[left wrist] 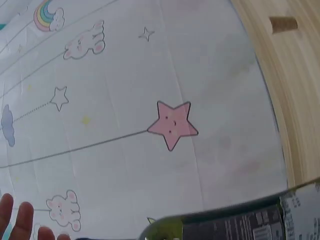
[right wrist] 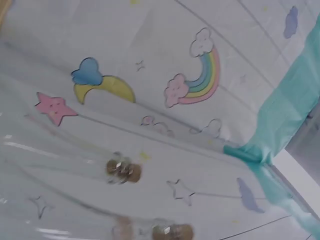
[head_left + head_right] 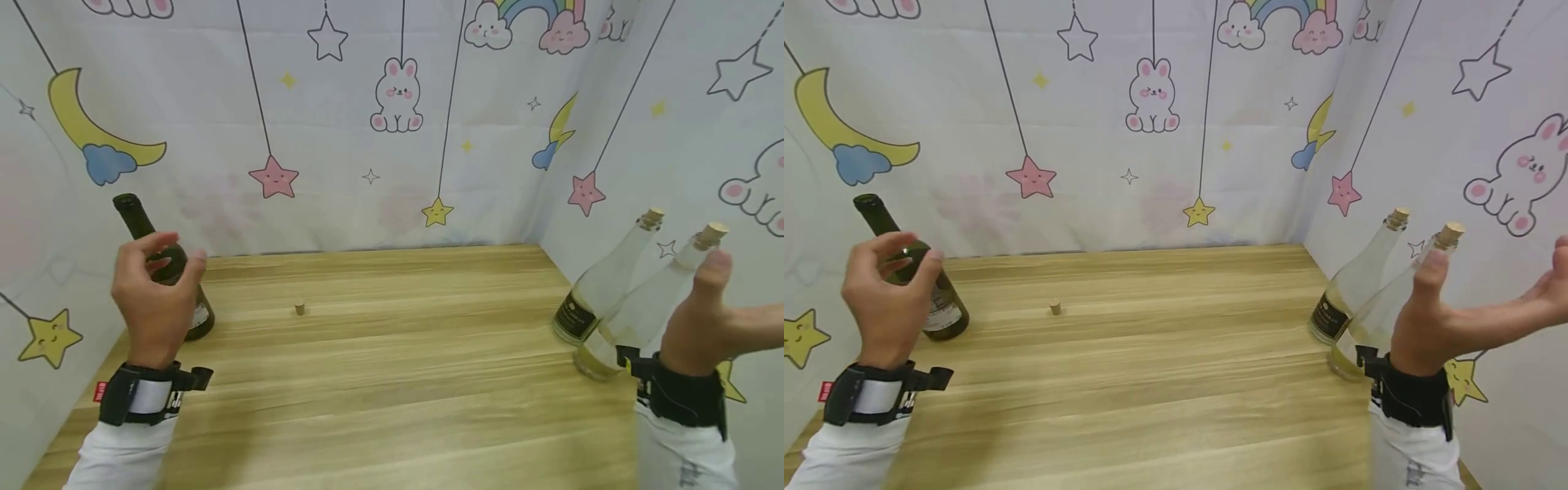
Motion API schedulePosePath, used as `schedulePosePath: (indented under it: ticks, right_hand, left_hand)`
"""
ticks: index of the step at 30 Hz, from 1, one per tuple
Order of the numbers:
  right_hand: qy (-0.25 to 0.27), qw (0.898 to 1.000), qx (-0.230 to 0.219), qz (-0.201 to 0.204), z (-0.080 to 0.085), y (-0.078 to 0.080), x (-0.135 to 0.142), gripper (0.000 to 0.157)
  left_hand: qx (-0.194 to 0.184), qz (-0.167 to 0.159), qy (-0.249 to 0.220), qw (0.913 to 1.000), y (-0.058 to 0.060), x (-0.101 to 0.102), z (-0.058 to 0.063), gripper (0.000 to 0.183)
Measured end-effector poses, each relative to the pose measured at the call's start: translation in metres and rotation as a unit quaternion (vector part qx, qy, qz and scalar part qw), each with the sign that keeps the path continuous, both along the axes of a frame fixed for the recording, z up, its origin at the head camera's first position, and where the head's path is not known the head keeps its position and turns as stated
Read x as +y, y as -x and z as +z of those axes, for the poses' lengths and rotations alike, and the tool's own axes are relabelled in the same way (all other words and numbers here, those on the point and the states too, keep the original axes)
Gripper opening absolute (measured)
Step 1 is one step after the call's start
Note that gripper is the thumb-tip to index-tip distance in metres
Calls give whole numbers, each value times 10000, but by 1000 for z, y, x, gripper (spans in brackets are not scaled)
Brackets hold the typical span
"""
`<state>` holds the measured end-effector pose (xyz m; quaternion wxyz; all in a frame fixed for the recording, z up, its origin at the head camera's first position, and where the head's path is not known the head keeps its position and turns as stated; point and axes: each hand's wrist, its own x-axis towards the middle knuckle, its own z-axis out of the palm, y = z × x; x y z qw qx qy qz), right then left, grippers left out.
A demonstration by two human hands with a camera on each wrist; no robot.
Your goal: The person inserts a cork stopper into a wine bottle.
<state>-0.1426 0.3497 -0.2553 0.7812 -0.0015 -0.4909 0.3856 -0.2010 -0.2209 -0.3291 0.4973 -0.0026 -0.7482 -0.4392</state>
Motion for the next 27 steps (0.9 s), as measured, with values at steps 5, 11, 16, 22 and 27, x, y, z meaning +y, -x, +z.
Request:
schedulePosePath:
  ticks: [5,11,16,22,27]
  right_hand:
    - [-294,9938,436,979,8,-3,-50,97]
    - [-585,9778,-47,2009,-8,5,-85,70]
    - [-1175,9635,-757,2283,-24,10,-91,60]
    - [-1457,9597,-958,2206,-30,15,-90,58]
    - [-1526,9541,-1147,2309,-31,14,-94,56]
  left_hand:
    - [-134,820,-731,9939,11,-27,3,45]
    - [-1062,660,-1394,9823,31,-50,-17,83]
    - [-1863,427,-1788,9651,52,-60,-37,100]
    - [-2113,408,-1813,9596,69,-64,-41,99]
    - [-2154,662,-1690,9595,79,-66,-39,83]
